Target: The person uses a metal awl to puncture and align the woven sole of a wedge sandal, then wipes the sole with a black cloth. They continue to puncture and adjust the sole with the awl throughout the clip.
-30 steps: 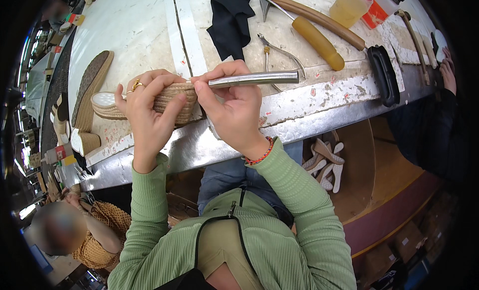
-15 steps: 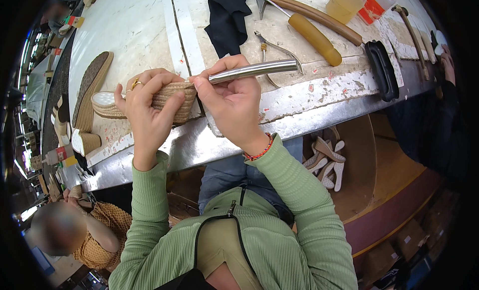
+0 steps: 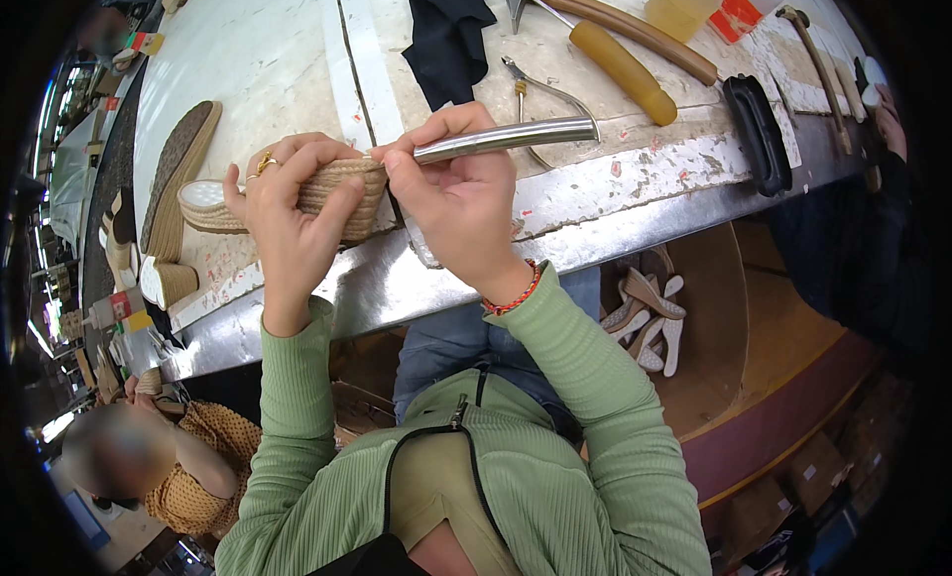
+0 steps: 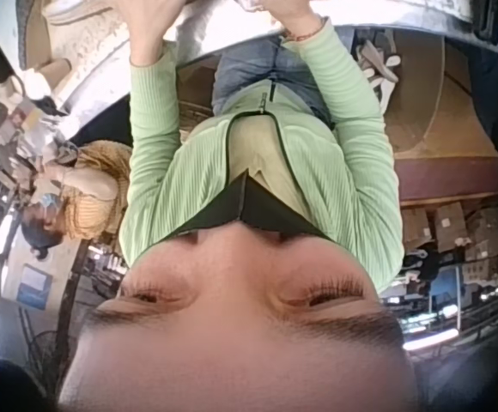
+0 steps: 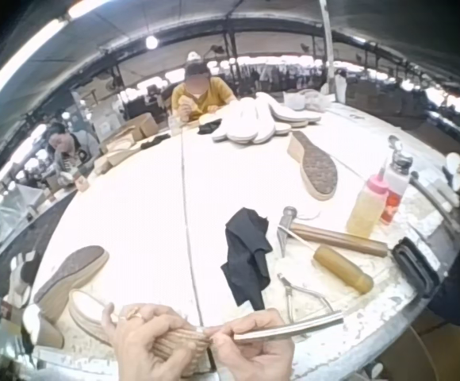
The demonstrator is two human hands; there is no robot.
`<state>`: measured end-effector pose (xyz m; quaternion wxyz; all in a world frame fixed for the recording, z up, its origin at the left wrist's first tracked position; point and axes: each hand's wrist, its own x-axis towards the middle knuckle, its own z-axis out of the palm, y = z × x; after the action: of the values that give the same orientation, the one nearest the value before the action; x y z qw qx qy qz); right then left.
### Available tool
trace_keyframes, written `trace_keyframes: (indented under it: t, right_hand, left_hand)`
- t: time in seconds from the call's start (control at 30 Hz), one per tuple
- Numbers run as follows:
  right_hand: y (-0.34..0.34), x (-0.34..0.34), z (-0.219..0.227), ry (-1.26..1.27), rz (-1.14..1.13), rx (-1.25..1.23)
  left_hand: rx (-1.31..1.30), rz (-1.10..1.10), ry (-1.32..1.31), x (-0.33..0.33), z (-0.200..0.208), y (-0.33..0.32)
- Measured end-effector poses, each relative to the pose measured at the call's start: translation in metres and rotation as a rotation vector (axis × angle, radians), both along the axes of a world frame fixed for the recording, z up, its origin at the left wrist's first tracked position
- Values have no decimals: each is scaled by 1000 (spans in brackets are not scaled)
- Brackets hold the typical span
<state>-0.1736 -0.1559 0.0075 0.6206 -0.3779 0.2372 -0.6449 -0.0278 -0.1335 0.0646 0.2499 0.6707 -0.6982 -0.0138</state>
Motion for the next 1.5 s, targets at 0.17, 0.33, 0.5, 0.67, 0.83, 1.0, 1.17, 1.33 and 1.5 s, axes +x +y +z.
trace_keyframes:
  t: [0.17,0.33,0.5,0.67,0.83,1.0,1.17,1.33,1.5]
  right_hand:
    - [1,2,1,65,-20,4]
    - [0,4,3,78,-42,11]
    - [-3,-1,0,-77,22,25]
    - [1,3,1,27,-15,16]
    - [-2,0,-4,-60,-24,-74]
    - [2,2,1,55,21,-67]
    - [3,3,0,84,14,-96]
    - [1,2,-2,175,-19,-201]
    - [5,4,1,133,-29,-136]
  left_hand:
    - [-19,7,-6,0,-1,-1]
    - [-14,-1,-37,0,-3,-1]
    - [2,-46,-68,0,3,2]
    - [0,-67,-75,3,-1,2]
    - [1,-103,-37,8,1,5]
    - [36,-127,-2,11,3,4]
    - [65,-133,0,12,7,4]
    - [89,-131,4,11,9,4]
    - [89,-139,0,11,9,5]
